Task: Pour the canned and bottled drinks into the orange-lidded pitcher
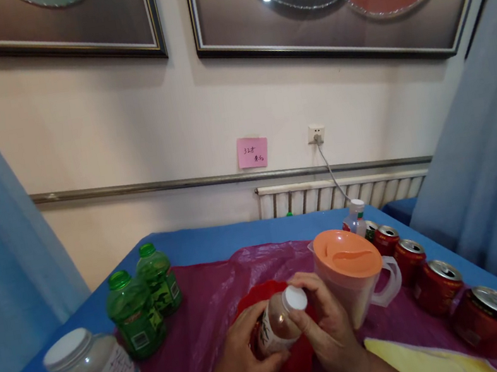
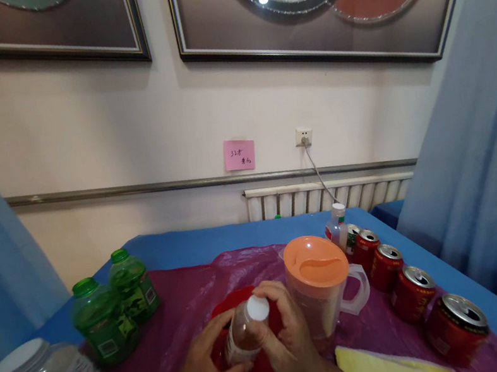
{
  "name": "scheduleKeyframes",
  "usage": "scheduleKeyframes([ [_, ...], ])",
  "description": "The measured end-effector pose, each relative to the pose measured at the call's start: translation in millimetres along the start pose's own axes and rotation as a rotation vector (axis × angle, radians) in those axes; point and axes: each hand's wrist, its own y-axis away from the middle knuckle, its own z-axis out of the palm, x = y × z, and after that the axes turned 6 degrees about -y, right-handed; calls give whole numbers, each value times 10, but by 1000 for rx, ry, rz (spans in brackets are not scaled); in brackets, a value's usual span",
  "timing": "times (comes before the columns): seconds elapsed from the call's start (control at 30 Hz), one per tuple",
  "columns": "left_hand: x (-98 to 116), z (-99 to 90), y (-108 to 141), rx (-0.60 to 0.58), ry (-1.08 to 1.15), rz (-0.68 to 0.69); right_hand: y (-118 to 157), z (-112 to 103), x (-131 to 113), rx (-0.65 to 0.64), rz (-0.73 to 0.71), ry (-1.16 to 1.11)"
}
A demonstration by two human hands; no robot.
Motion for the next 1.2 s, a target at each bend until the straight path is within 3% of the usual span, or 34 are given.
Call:
scheduleKeyframes([
  [0.1, -11, 1, -4, -6, -4, 18, 16, 4, 18, 31, 45, -13],
  [0.27, -66, -3, 13, 27, -33, 4, 60, 3, -36, -99, 42, -8],
  [0.43, -39, -4, 4, -1, -11, 18, 74, 73, 39, 88, 46, -17],
  [0.63, -42, -1, 5, 27, -34, -1, 54, 47, -39, -39, -6, -21],
  [0.77, -131, 32, 12, 10, -47, 53, 15, 62, -49, 69, -53, -38],
  [0.9, -242, 65, -1, 27, -72, 55, -32, 113, -54, 116, 31, -52],
  [1.07, -255, 35, -23, 132, -35, 69, -118, 214, -205, 95, 169, -43],
  [1.2, -195, -10, 2, 176, 188, 42, -222, 171, -462, 61, 153, 34],
])
